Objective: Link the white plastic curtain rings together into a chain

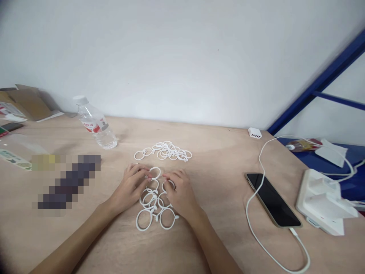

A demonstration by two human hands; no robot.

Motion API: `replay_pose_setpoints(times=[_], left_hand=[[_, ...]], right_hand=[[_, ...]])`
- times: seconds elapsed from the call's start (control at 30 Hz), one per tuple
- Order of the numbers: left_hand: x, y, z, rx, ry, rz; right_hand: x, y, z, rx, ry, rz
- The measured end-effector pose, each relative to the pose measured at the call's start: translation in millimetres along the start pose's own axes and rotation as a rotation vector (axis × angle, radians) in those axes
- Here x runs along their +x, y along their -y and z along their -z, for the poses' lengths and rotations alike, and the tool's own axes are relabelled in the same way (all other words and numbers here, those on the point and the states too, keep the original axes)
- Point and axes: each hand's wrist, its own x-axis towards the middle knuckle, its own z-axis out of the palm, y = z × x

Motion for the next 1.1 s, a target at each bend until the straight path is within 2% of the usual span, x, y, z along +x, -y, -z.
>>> replay_pose_setpoints(times=[0.17,0.37,0.43,0.5,0.57,0.67,0.73,0.8,0.9,1.0,1.1], left_hand=[[1.6,-5.5,3.6,-0.143,-0.044,-0.024],[1.8,-6.6,3.4,-0.190,-0.084,-0.060],[0.7,-7.6,3.7,-0.186,-0.081,-0.064],[-0.8,-9.7,4.6,-0.182,-0.058,-0.063],[-2.7,-12.7,5.4,-0.195,-0.033,-0.087],[-5.4,-17.6,5.0,-0.225,-0.027,-0.150],[-6.4,-20.2,3.6,-0.242,-0.073,-0.158],[-6.2,-21.8,2.0,-0.257,-0.153,-0.108],[-3.7,-22.5,0.9,-0.288,-0.222,0.062],[-0.9,-22.6,1.0,-0.379,-0.196,0.210],[0.1,-24.7,-0.2,-0.531,-0.124,0.255]], right_hand=[[-1.3,0.6,-1.7,-0.057,0.072,-0.016],[-1.9,8.6,-0.5,0.176,0.254,-0.080],[-3.0,8.1,-1.4,0.215,0.205,-0.111],[-4.0,5.8,-2.3,0.188,0.096,-0.121],[-4.7,3.5,-2.6,0.126,0.024,-0.066],[-4.7,3.4,-2.6,0.070,0.015,0.059],[-4.4,5.9,-3.1,0.097,0.005,0.071],[-4.1,9.5,-4.0,0.172,-0.020,0.012],[-4.4,15.4,-5.5,0.327,0.012,-0.146],[-6.4,20.5,-7.8,0.450,0.115,-0.248],[-9.3,25.2,-12.5,0.430,0.134,-0.217]])
